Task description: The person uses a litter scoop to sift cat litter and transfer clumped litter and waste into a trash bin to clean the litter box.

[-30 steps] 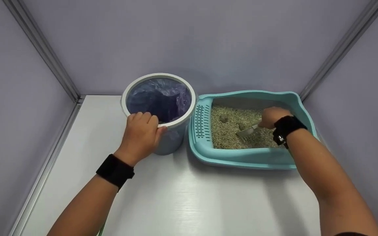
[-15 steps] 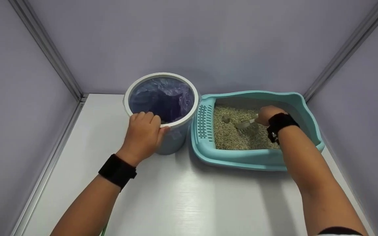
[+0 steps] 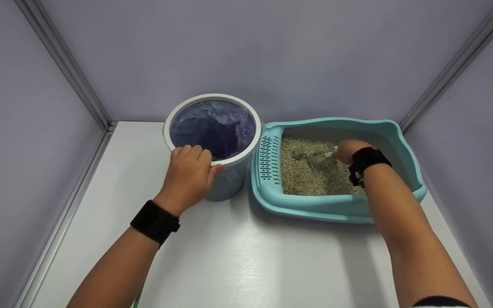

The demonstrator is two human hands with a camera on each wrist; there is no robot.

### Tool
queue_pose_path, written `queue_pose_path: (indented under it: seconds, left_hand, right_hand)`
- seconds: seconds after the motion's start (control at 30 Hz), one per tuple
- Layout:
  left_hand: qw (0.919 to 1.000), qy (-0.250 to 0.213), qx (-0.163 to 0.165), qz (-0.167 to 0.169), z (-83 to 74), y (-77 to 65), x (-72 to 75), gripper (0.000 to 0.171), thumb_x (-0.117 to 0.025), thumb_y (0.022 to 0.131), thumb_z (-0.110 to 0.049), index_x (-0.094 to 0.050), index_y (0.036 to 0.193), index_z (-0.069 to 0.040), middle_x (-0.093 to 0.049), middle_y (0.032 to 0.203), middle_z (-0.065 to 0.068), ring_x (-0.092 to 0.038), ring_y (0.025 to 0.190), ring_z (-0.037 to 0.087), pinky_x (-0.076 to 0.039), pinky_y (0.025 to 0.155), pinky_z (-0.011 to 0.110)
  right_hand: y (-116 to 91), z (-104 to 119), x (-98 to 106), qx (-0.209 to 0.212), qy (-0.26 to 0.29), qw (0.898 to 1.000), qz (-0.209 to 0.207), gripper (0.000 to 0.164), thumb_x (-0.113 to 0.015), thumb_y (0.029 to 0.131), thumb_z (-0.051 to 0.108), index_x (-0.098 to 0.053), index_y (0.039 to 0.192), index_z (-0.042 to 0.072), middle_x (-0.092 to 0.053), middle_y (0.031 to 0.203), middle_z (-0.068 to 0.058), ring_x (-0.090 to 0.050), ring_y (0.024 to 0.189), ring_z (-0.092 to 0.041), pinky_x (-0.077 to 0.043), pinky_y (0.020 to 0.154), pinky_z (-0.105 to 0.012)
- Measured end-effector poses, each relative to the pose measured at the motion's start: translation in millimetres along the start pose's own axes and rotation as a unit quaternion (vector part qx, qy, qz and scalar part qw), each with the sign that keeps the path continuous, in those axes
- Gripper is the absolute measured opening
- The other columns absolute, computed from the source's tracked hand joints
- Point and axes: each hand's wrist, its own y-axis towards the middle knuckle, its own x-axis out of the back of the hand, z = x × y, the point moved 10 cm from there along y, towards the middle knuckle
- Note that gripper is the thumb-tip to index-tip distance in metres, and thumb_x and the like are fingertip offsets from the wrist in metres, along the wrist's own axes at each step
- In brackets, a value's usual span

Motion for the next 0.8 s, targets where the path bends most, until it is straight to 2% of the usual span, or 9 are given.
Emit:
queue_pose_path:
  seconds: [0.07,0.13,0.3,0.43,0.5,0.57,0.67,0.73,0.8]
  left_hand:
    - [1.0000,0.004,0.000,0.002,-0.4,0.6,-0.2,0.045,-0.047,0.109,-0.046,-0.053,0.090,-0.006,-0.054,0.085,0.012,-0.050,0.082,0.032,-0.040,0.085,0.049]
    - [1.0000,0.006,0.001,0.003,-0.5,0.8,-0.4,0.044,-0.048,0.109,-0.045,-0.053,0.090,-0.006,-0.053,0.085,0.012,-0.049,0.082,0.031,-0.040,0.085,0.049]
    - [1.0000,0.002,0.003,0.006,0.9,1.4,-0.8,0.044,-0.048,0.109,-0.046,-0.053,0.090,-0.007,-0.053,0.084,0.012,-0.049,0.082,0.032,-0.040,0.086,0.049]
    - [0.9999,-0.001,0.005,0.010,2.0,1.5,-1.7,0.045,-0.047,0.109,-0.047,-0.053,0.090,-0.006,-0.053,0.085,0.012,-0.050,0.083,0.032,-0.041,0.087,0.050]
    - [0.9999,-0.001,0.007,0.011,2.7,1.5,-2.1,0.045,-0.047,0.109,-0.047,-0.053,0.090,-0.006,-0.053,0.085,0.012,-0.050,0.083,0.032,-0.042,0.087,0.050]
    - [0.9999,-0.002,0.008,0.012,3.0,1.3,-2.1,0.045,-0.047,0.109,-0.046,-0.053,0.091,-0.006,-0.054,0.085,0.013,-0.050,0.083,0.033,-0.042,0.088,0.050]
    - [0.9999,-0.001,0.007,0.012,2.5,1.2,-2.2,0.045,-0.047,0.109,-0.046,-0.053,0.090,-0.006,-0.053,0.086,0.013,-0.050,0.083,0.033,-0.042,0.088,0.050]
    - [0.9999,-0.001,0.004,0.011,1.3,1.4,-2.0,0.045,-0.047,0.109,-0.046,-0.052,0.090,-0.006,-0.053,0.085,0.013,-0.050,0.083,0.033,-0.042,0.087,0.050]
    - [1.0000,0.000,0.001,0.009,0.2,1.7,-1.7,0.045,-0.047,0.109,-0.046,-0.052,0.090,-0.006,-0.054,0.085,0.013,-0.050,0.083,0.033,-0.042,0.087,0.050]
  right_hand:
    - [2,-3,-1,-0.001,0.005,1.000,0.001,0.057,-0.038,0.113,0.030,-0.049,0.059,0.016,-0.048,0.059,-0.002,-0.033,0.055,-0.014,-0.044,0.081,-0.045]
    - [4,-5,-2,0.002,0.000,1.000,0.008,0.059,-0.037,0.113,0.030,-0.042,0.056,0.019,-0.026,0.053,0.008,-0.025,0.050,-0.009,-0.043,0.075,-0.040]
    - [4,-2,0,0.027,-0.041,0.999,0.011,0.060,-0.035,0.114,0.029,-0.039,0.055,0.020,-0.024,0.052,0.009,-0.022,0.049,-0.007,-0.040,0.065,-0.034]
    - [-2,-4,4,0.029,-0.041,0.999,0.000,0.058,-0.034,0.114,0.031,-0.043,0.059,0.017,-0.029,0.055,0.006,-0.033,0.052,-0.013,-0.044,0.074,-0.039]
    - [-6,-6,8,0.020,-0.025,0.999,-0.011,0.054,-0.034,0.114,0.032,-0.052,0.068,0.011,-0.035,0.061,0.002,-0.040,0.058,-0.017,-0.046,0.078,-0.043]
    - [-12,-8,12,0.017,-0.008,1.000,-0.025,0.050,-0.036,0.114,0.033,-0.061,0.085,0.001,-0.045,0.069,-0.004,-0.047,0.066,-0.021,-0.046,0.081,-0.046]
    - [-22,-9,17,0.019,0.003,0.999,-0.042,0.050,-0.037,0.113,0.034,-0.063,0.107,-0.008,-0.051,0.078,-0.010,-0.053,0.072,-0.026,-0.047,0.081,-0.047]
    - [-30,-9,18,0.026,0.002,0.998,-0.049,0.050,-0.037,0.113,0.036,-0.062,0.101,-0.006,-0.051,0.077,-0.008,-0.054,0.071,-0.025,-0.048,0.080,-0.047]
    - [-37,-9,18,0.034,-0.002,0.998,-0.055,0.050,-0.038,0.113,0.037,-0.059,0.084,0.002,-0.044,0.069,-0.004,-0.049,0.063,-0.022,-0.049,0.076,-0.046]
